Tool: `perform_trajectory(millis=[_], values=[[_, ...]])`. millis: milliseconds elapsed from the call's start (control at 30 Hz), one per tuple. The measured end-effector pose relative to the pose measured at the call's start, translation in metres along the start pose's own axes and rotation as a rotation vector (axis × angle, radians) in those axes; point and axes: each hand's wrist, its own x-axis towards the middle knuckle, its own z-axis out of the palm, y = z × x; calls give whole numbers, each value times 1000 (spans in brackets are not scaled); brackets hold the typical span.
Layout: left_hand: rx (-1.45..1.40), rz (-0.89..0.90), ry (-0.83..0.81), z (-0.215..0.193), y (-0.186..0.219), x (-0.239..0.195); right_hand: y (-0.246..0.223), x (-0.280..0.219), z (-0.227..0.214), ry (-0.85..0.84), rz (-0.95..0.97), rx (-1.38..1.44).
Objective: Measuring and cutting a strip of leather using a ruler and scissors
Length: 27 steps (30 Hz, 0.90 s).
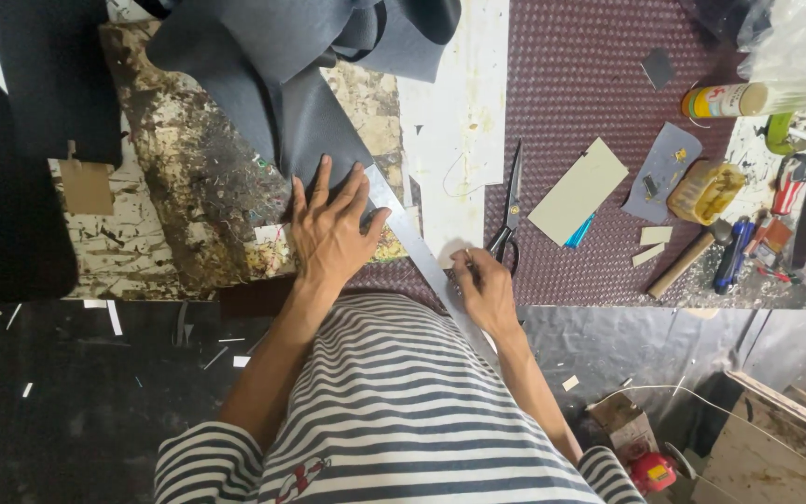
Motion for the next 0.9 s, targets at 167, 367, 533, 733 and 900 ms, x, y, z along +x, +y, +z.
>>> perform_trajectory(millis=[167, 367, 533, 733, 900], values=[[44, 41, 56, 7, -4, -4, 35, -27, 8, -107, 130, 6], [-39, 45, 18, -8, -4, -2, 21, -34, 9, -105, 132, -1], [-212, 98, -55, -20, -45, -3, 28, -40, 10, -98, 159, 35], [-65, 153, -142, -35, -53, -2, 26, -45, 10, -108, 139, 118], [-71, 168, -80, -23, -38, 8, 39, -45, 14, -48, 180, 152]])
